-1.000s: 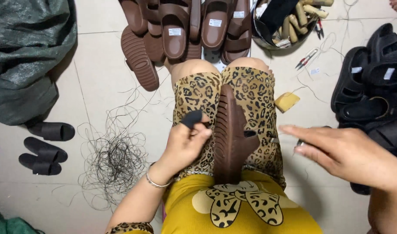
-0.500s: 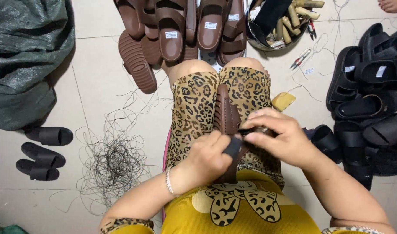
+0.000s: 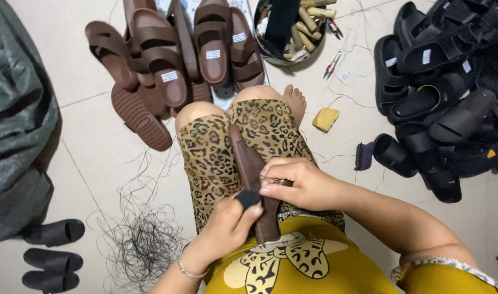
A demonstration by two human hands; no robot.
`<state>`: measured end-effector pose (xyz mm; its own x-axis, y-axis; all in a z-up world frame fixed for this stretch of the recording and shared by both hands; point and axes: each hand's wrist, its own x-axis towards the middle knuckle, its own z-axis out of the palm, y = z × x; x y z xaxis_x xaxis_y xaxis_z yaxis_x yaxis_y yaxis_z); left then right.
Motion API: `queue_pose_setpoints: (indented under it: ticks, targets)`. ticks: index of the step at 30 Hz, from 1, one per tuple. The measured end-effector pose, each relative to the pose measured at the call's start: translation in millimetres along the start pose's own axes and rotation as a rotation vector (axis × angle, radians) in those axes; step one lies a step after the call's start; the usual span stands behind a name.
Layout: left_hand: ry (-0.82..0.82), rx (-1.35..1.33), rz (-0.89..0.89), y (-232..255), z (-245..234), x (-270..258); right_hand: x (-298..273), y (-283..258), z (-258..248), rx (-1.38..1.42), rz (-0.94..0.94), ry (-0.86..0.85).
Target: Hand-sewing the strap of a brown sandal to its sole using a needle and thread.
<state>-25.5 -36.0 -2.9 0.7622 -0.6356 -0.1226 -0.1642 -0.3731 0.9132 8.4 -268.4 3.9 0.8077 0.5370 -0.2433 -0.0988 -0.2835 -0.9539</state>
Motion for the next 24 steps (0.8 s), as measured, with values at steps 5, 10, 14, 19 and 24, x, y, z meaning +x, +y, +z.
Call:
queue_pose_setpoints:
  ticks: [5, 10, 14, 19, 24]
  targets:
    - [-0.097, -0.392, -0.091, 15, -21, -21, 3, -3, 11, 0.059, -0.107, 0.129]
    - [0.044, -0.688, -0.011, 21, -28, -31, 6, -7, 21, 0.186, -0.255, 0.04]
    - [0.096, -0.871, -0.033, 24, -20, -35, 10, 2, 17, 0.266, -0.235, -0.059]
    - [0.243, -1.203, 0.096, 8, -11, -52, 17, -17, 14, 0.21, 0.128, -0.177]
    - [0.391, -1.231, -0.005, 8, -9, -65, 17, 6, 9, 0.478, 0.181, -0.115]
